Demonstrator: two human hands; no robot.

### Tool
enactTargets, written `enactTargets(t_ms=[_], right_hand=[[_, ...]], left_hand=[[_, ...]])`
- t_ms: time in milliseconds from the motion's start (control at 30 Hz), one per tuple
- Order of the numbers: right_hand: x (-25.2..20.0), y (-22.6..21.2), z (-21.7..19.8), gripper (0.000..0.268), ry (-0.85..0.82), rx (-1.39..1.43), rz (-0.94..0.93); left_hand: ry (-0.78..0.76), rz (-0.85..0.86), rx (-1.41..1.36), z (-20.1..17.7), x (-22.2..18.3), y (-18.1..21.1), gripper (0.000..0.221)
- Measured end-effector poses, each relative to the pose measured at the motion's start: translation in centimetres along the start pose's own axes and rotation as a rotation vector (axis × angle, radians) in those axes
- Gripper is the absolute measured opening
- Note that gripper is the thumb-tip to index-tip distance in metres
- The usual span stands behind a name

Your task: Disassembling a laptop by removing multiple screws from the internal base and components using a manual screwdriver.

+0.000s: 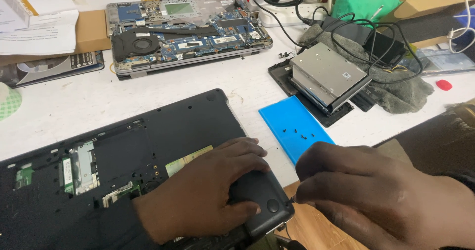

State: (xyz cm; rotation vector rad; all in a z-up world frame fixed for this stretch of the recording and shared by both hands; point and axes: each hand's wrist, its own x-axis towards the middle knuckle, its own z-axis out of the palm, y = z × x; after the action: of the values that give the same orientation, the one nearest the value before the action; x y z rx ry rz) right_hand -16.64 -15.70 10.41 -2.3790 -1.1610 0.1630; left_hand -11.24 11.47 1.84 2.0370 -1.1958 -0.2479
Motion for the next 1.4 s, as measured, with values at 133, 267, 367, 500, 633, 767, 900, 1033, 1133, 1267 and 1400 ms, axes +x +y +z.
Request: enactTargets(t_ms=[133,267,367,500,633,767,900,1033,1133,1267,1400], right_hand=[[-0.1,0.1,0.0,0.031,-0.014,-0.012,-0.005],[0.4,-0.1,0.1,0.031,-0.024,-0.003,-0.03],[0.5,-0.2,0.0,0.028,-0.021,-0.016,-0.045],[0.8,-0.4,0.0,0.029,-0.011,-0.031,-0.051],[0.6,-0.5,-0.1,0.029,-0.051,-0.06,-0.004],[0.1,-1.0,-0.5,0.039,-0.168,-0.02,0.211],[1.3,-0.9,-0.5,0.028,-0.107,-0.056,0.048],[-0.2,-0.3,-0.5,0.037,-0.18,-0.008,0.26],[0.5,-0.4,-0.4,0.025,-0.099,-0.043,0.068],[0.9,-0.6,0.0,0.024,0.058,-0.056,-0.047],[0.2,-0.1,-0.1,0.027,0.015,0.05,0.025]], left_hand=[[0.007,-0.008,-0.03,0.0,0.0,-0.1,0.057],[-0.028,-0.047,-0.016,0.0,0.0,0.0,0.06],[0.003,-0.021,-0.003,0.1,0.1,0.1,0.055],[0.056,0.049,0.028,0.4,0.1,0.0,0.053],[0.019,-0.002,-0.002,0.1,0.0,0.0,0.056],[0.046,0.042,-0.003,0.2,0.1,0.1,0.054],[0.072,0.069,0.019,0.3,0.1,0.1,0.052],[0.067,0.058,0.001,0.1,0.0,0.2,0.052],[0.072,0.056,0.022,0.2,0.1,0.1,0.053],[0.052,0.021,0.017,0.4,-0.1,-0.1,0.058],[0.059,0.033,0.025,0.5,0.0,-0.3,0.058]])
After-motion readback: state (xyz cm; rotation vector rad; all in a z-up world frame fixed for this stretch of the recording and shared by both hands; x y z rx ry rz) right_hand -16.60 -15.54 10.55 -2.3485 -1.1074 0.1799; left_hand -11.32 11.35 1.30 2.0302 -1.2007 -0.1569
